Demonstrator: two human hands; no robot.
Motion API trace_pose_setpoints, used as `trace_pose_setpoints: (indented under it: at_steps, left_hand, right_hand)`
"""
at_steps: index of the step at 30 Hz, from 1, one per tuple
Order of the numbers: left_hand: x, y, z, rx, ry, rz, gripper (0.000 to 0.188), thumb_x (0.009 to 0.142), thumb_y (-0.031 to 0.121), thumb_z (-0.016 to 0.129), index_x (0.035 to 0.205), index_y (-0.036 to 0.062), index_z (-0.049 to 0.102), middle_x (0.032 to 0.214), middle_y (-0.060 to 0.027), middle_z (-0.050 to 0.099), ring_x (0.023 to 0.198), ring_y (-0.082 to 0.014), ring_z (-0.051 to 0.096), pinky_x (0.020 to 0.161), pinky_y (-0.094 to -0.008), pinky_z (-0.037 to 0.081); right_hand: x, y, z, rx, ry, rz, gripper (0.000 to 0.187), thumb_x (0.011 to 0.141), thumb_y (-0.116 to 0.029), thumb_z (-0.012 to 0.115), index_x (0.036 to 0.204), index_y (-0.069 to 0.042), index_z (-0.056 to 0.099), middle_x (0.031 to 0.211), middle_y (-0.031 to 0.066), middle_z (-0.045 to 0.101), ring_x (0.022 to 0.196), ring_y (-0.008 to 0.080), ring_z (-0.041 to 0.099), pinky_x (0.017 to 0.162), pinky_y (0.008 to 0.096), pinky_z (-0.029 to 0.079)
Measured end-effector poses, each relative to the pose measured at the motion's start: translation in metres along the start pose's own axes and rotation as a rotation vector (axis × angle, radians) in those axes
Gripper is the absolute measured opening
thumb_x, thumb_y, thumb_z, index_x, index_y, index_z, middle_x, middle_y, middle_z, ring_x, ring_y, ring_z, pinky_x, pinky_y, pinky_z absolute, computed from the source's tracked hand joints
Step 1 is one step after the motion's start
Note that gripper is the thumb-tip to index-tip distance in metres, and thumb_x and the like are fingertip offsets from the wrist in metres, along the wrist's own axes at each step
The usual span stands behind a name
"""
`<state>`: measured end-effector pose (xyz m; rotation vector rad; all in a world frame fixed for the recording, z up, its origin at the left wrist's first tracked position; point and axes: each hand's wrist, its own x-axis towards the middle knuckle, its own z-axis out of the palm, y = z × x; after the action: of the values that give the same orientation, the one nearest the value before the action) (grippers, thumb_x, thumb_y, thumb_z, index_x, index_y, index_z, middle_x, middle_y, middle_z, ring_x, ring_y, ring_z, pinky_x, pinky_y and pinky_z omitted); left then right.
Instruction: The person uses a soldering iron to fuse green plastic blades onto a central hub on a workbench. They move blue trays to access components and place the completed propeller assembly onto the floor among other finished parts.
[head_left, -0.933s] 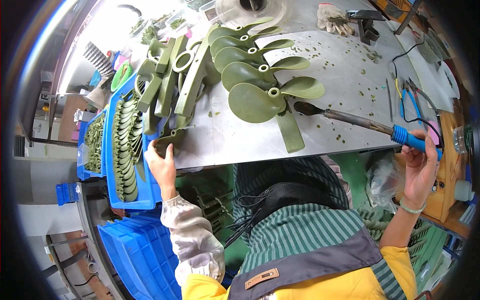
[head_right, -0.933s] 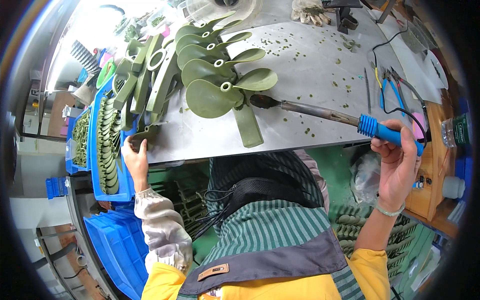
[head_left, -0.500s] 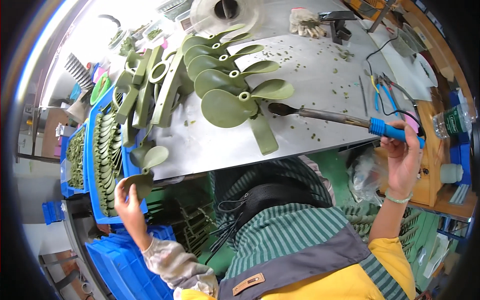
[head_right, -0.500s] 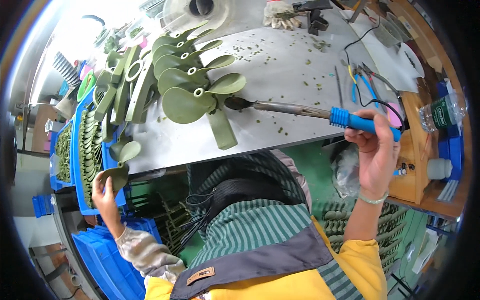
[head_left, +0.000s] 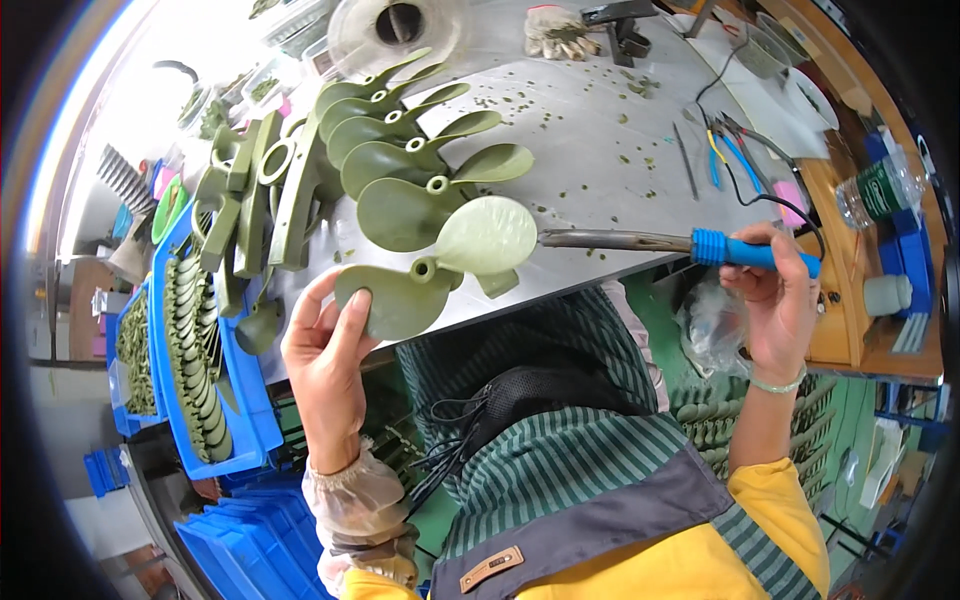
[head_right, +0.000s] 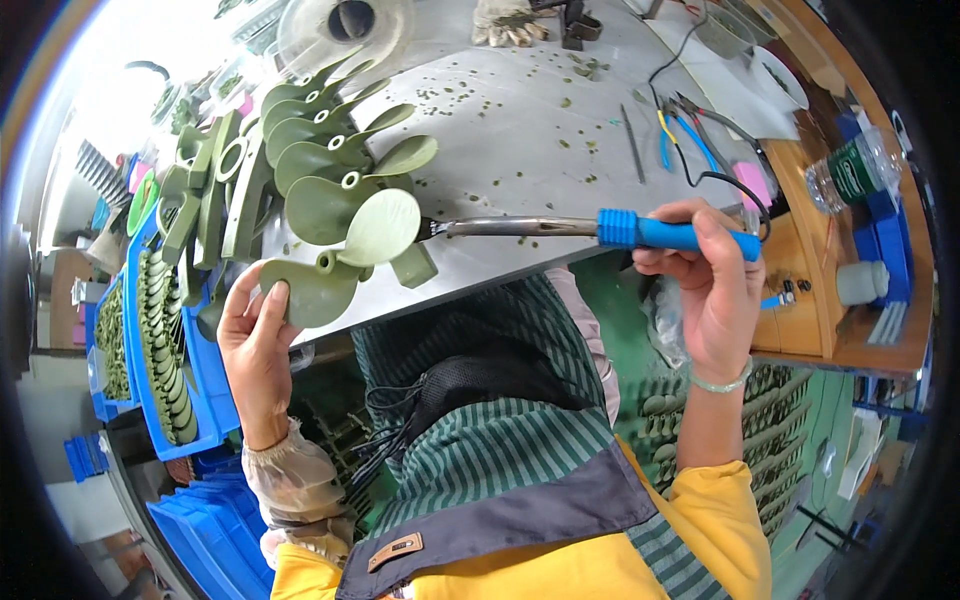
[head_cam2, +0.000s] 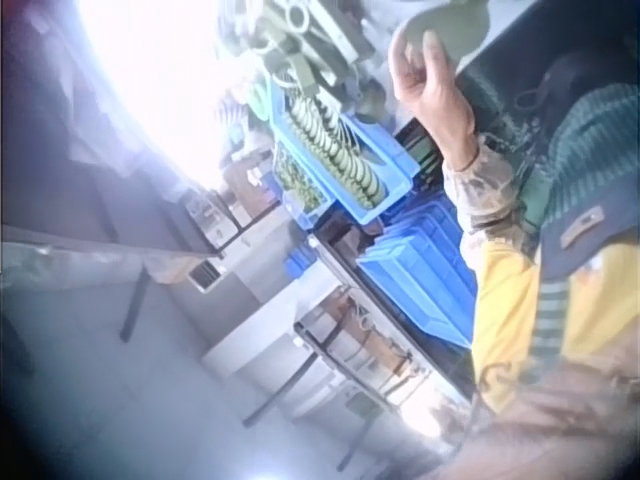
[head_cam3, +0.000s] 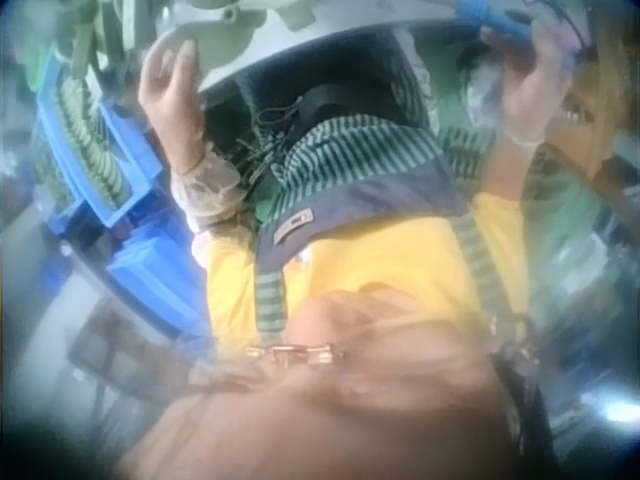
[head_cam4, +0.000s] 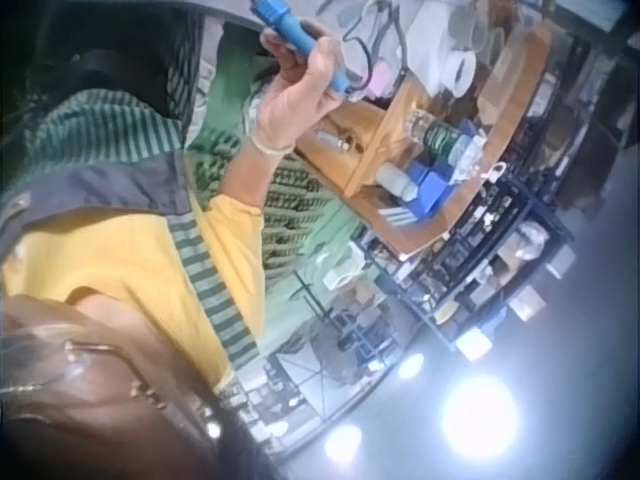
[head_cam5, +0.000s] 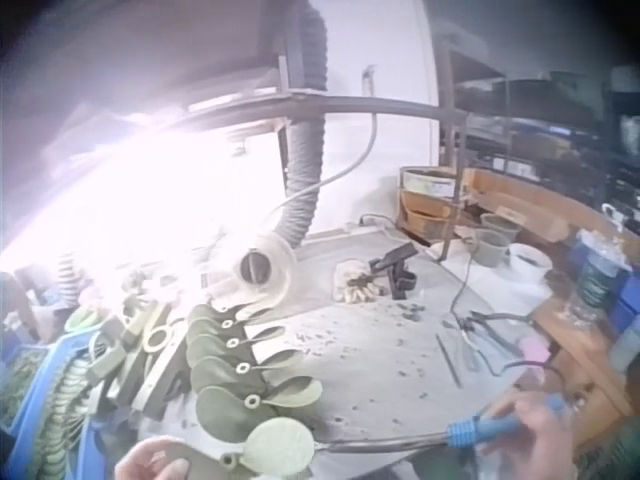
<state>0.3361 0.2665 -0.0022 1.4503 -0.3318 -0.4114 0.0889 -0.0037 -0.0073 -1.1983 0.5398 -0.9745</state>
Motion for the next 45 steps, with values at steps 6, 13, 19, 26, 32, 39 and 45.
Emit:
trace_pose_setpoints:
  at_steps: [6, 13, 19, 26, 32, 39, 45]
  left_hand:
    - [0.018, -0.013, 0.015, -0.016, -0.1, -0.015, 0.028, 0.091, 0.003, 0.059, 0.118, -0.0012, 0.055, 0.097, -0.0085, 0.069, 0.082, -0.012, 0.067, 0.071, -0.0239, 0.057]
    - [0.025, -0.016, 0.025, -0.015, -0.105, -0.008, 0.026, 0.089, 0.005, 0.063, 0.113, -0.0036, 0.058, 0.097, -0.0095, 0.069, 0.083, -0.012, 0.066, 0.071, -0.0242, 0.056]
    - [0.03, -0.022, 0.023, 0.018, -0.102, 0.002, 0.026, 0.091, 0.005, 0.06, 0.115, -0.0018, 0.059, 0.101, -0.0104, 0.068, 0.087, -0.0148, 0.067, 0.077, -0.0273, 0.057]
    - [0.032, -0.022, 0.023, 0.007, -0.106, 0.007, 0.027, 0.091, 0.005, 0.06, 0.116, -0.0034, 0.059, 0.102, -0.0116, 0.068, 0.089, -0.0165, 0.067, 0.08, -0.0285, 0.056]
    - [0.032, -0.02, 0.024, 0.015, -0.104, 0.003, 0.028, 0.091, 0.005, 0.059, 0.117, -0.0038, 0.058, 0.102, -0.0119, 0.067, 0.089, -0.0164, 0.067, 0.08, -0.028, 0.056]
    - [0.032, -0.02, 0.022, 0.012, -0.09, 0.007, 0.028, 0.091, 0.004, 0.059, 0.117, -0.0037, 0.059, 0.103, -0.0121, 0.067, 0.088, -0.0162, 0.067, 0.079, -0.0282, 0.057]
    - [0.032, -0.02, 0.025, -0.024, -0.077, -0.01, 0.029, 0.087, 0.002, 0.064, 0.115, -0.0055, 0.059, 0.1, -0.0135, 0.069, 0.086, -0.0161, 0.067, 0.075, -0.0273, 0.057]
  right_hand:
    - [-0.01, -0.001, 0.006, -0.029, -0.068, 0.005, 0.032, 0.094, -0.021, 0.051, 0.097, 0.009, 0.062, 0.084, 0.0148, 0.066, 0.069, 0.0213, 0.068, 0.065, 0.0304, 0.059]
    - [-0.014, 0.008, 0.013, 0.025, -0.072, 0.03, 0.031, 0.094, -0.019, 0.05, 0.095, 0.01, 0.062, 0.087, 0.0149, 0.065, 0.07, 0.0213, 0.068, 0.065, 0.0297, 0.058]
    - [-0.015, 0.016, 0.016, 0.096, -0.057, 0.049, 0.028, 0.093, -0.014, 0.05, 0.096, 0.011, 0.061, 0.094, 0.0158, 0.064, 0.072, 0.0238, 0.068, 0.069, 0.0332, 0.06]
    - [-0.011, 0.019, 0.018, 0.094, -0.051, 0.064, 0.028, 0.093, -0.014, 0.049, 0.097, 0.011, 0.062, 0.092, 0.0151, 0.065, 0.072, 0.0229, 0.068, 0.069, 0.0331, 0.06]
    - [-0.012, 0.017, 0.02, 0.057, -0.087, 0.039, 0.03, 0.094, -0.016, 0.049, 0.095, 0.011, 0.062, 0.088, 0.0139, 0.064, 0.069, 0.0218, 0.068, 0.068, 0.0319, 0.059]
    - [-0.015, 0.018, 0.02, 0.078, -0.111, 0.045, 0.029, 0.094, -0.015, 0.049, 0.095, 0.011, 0.062, 0.09, 0.0148, 0.064, 0.071, 0.0224, 0.068, 0.067, 0.0329, 0.059]
    - [-0.011, 0.026, 0.02, 0.142, -0.047, 0.06, 0.029, 0.094, -0.015, 0.049, 0.095, 0.011, 0.062, 0.095, 0.0173, 0.064, 0.073, 0.0239, 0.068, 0.068, 0.0345, 0.06]
